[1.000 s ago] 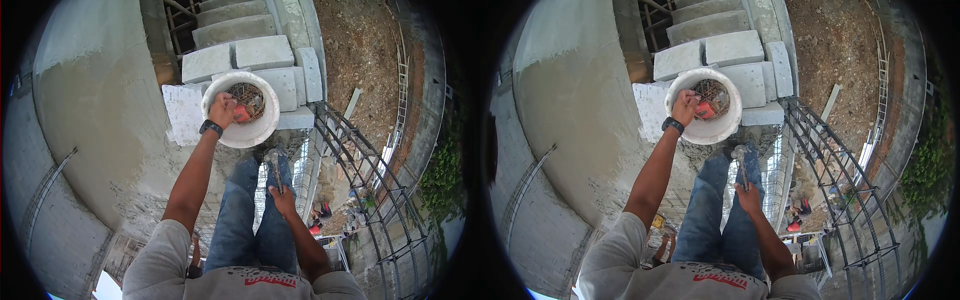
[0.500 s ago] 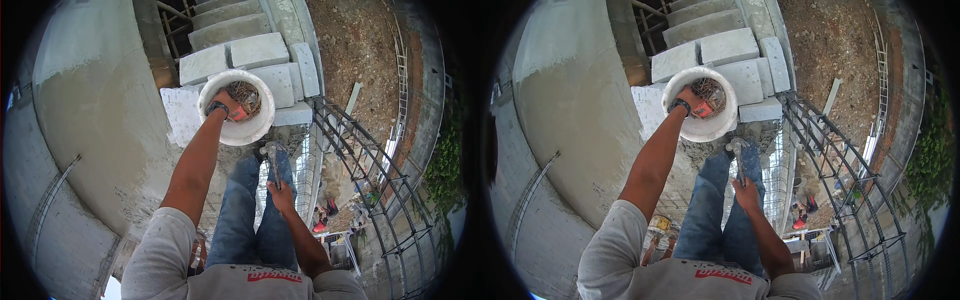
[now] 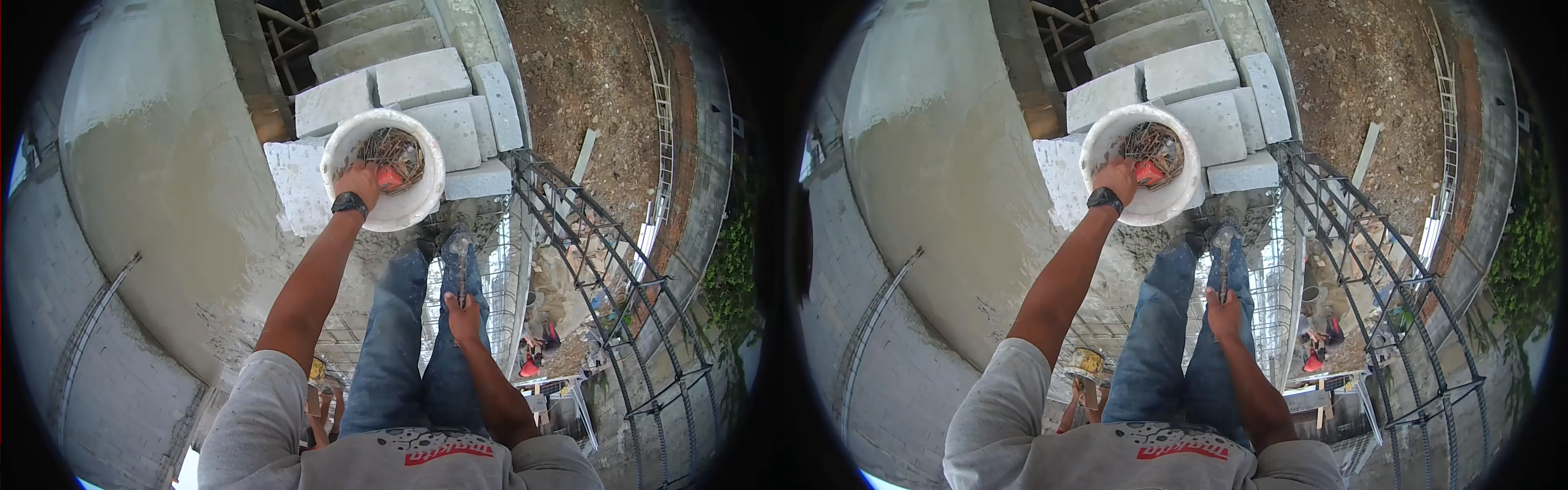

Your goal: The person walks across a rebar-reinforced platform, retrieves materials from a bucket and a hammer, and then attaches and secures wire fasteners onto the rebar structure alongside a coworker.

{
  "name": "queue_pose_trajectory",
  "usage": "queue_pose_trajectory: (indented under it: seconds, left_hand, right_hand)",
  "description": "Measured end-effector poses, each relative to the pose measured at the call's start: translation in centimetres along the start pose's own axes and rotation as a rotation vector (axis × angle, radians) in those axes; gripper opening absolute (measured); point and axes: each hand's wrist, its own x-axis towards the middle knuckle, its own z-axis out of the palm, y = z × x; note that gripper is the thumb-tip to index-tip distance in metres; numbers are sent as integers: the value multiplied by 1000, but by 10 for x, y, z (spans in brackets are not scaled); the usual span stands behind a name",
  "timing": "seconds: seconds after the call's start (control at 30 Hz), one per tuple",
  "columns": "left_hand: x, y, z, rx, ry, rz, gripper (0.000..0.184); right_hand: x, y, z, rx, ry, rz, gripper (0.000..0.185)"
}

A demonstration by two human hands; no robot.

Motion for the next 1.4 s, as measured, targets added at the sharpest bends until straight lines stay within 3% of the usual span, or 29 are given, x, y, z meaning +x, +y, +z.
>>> queue_pose_trajectory:
  seconds: [0.17,0.27,0.37,0.4,0.83,0.87,1.1,1.27,1.4]
  left_hand:
    - [7,-15,16,4,221,170,25]
    - [39,-16,12,-52,-16,85,26]
    - [81,-36,50,-119,11,39,27]
    - [70,-22,28,-175,-45,-13,27]
    - [33,-13,11,-400,199,-68,33]
    - [31,-21,21,-308,347,9,36]
    - [-21,-20,-14,-328,299,51,43]
    - [-63,-22,-22,-477,263,236,28]
    - [-96,-12,-29,-531,200,346,19]
  right_hand:
    - [2,9,-7,-36,13,-17,47]
    - [2,11,-3,-61,24,-60,45]
    - [1,11,-2,-99,-15,-73,46]
    - [0,10,-4,-113,-37,-67,46]
    - [10,26,-11,-8,-44,-1,48]
    - [9,21,-15,-5,-31,13,48]
    - [7,14,-43,31,-46,165,54]
    - [-36,-28,-83,115,-27,183,60]
    - [-43,1,-86,-44,82,70,75]
